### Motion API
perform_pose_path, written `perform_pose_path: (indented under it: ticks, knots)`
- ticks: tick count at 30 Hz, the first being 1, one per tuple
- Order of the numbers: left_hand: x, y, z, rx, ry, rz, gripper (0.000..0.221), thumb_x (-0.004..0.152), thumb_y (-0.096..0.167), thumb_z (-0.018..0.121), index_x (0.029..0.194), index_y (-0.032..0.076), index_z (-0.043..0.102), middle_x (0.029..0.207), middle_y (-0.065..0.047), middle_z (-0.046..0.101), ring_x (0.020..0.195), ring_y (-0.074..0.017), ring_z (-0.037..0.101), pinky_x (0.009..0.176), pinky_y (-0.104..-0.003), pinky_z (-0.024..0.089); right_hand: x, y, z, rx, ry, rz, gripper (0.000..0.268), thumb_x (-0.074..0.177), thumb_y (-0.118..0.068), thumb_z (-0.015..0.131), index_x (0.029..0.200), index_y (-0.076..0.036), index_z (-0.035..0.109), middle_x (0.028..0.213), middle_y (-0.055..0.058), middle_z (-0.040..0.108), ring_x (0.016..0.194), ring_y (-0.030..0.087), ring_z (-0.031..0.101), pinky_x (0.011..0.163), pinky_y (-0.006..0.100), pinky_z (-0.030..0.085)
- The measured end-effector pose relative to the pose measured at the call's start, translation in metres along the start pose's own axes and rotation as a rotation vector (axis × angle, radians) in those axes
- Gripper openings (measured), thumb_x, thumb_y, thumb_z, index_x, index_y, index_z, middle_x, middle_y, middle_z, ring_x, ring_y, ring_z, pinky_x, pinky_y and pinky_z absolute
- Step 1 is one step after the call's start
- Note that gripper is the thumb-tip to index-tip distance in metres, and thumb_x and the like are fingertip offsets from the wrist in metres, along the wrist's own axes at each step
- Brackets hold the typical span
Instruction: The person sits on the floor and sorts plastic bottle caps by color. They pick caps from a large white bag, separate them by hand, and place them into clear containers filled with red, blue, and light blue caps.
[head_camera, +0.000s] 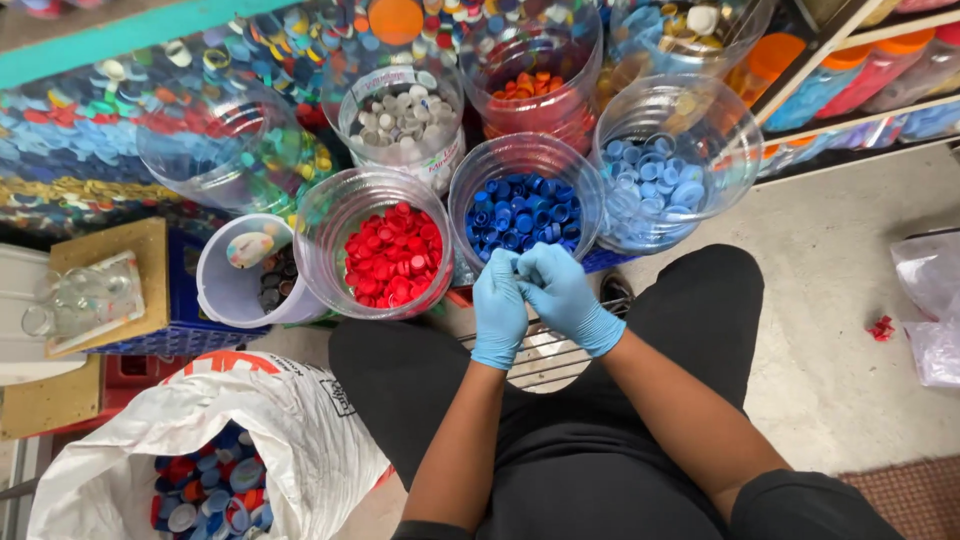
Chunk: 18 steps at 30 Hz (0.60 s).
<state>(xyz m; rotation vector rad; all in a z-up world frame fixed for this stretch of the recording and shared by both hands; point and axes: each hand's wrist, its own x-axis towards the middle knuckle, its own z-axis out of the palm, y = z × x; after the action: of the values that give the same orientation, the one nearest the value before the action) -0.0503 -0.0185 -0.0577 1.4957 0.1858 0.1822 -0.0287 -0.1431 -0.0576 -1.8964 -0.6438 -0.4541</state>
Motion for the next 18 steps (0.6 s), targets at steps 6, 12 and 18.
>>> perform_pose_path:
  ticks: [6,12,18]
  knots:
    - [0.008,0.029,0.003,0.042,-0.134,0.128,0.028,0.107,0.025,0.051,0.089,0.007,0.063,0.078,-0.011,0.065,0.077,-0.02,0.06,0.077,-0.038,0.053,0.032,0.001,-0.024,-0.002,-0.124,-0.055,0.025,0.081,-0.011,0.086,0.082,-0.018,0.062,0.068,-0.006,0.044,0.067,0.024,0.053,0.072,0.036,0.049]
    - [0.024,0.026,0.008,-0.03,-0.101,0.044,0.028,0.111,0.025,0.046,0.09,0.01,0.057,0.079,-0.003,0.057,0.078,-0.0133,0.055,0.074,-0.033,0.052,0.031,0.019,-0.007,-0.049,-0.109,-0.024,0.023,0.084,-0.009,0.083,0.087,-0.018,0.062,0.068,-0.006,0.041,0.066,0.023,0.05,0.075,0.037,0.048]
    - [0.052,0.024,0.012,-0.259,0.038,-0.121,0.03,0.112,0.026,0.046,0.086,0.014,0.054,0.082,0.002,0.056,0.078,-0.0087,0.048,0.083,-0.03,0.05,0.05,0.037,0.009,-0.1,-0.183,0.024,0.025,0.083,0.0,0.077,0.095,-0.013,0.059,0.072,0.001,0.046,0.073,0.032,0.052,0.073,0.044,0.047]
